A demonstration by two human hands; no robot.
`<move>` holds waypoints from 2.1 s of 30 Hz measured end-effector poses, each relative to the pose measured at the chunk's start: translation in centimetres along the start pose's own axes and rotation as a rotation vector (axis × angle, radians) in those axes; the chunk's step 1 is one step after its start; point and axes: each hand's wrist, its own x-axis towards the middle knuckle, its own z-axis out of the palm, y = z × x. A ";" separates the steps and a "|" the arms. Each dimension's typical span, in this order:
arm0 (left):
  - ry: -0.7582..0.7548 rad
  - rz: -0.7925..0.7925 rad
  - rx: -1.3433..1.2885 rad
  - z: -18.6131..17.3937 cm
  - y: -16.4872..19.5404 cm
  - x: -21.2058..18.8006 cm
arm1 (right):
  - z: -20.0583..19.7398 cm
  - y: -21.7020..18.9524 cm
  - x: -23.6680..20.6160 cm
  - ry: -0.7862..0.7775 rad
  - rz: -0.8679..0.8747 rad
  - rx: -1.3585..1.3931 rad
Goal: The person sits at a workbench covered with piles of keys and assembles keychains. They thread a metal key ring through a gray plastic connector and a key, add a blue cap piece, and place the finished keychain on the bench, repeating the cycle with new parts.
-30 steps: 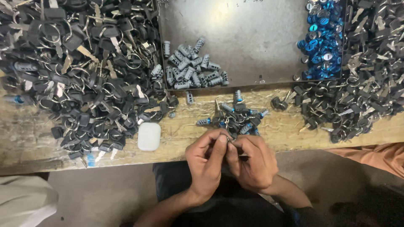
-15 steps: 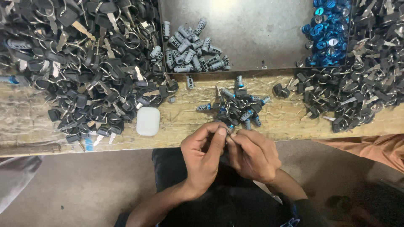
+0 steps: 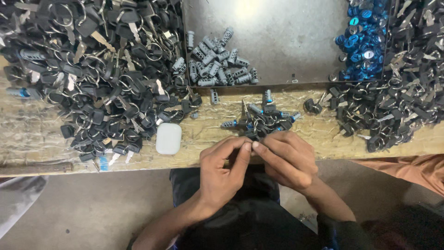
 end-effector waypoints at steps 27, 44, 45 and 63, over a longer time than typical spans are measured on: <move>-0.121 -0.105 -0.097 -3.0 -2.4 2.1 | 1.1 1.0 4.2 -0.222 0.394 0.278; 0.224 0.033 -0.028 -1.6 -5.6 1.6 | 8.1 12.3 16.3 -0.396 0.399 0.115; 0.220 0.059 -0.026 -1.6 -5.6 1.6 | 7.2 12.4 16.2 -0.365 0.475 0.115; -0.187 -0.384 -0.803 -1.5 -2.3 1.7 | 0.4 -0.2 0.3 -0.055 0.608 0.297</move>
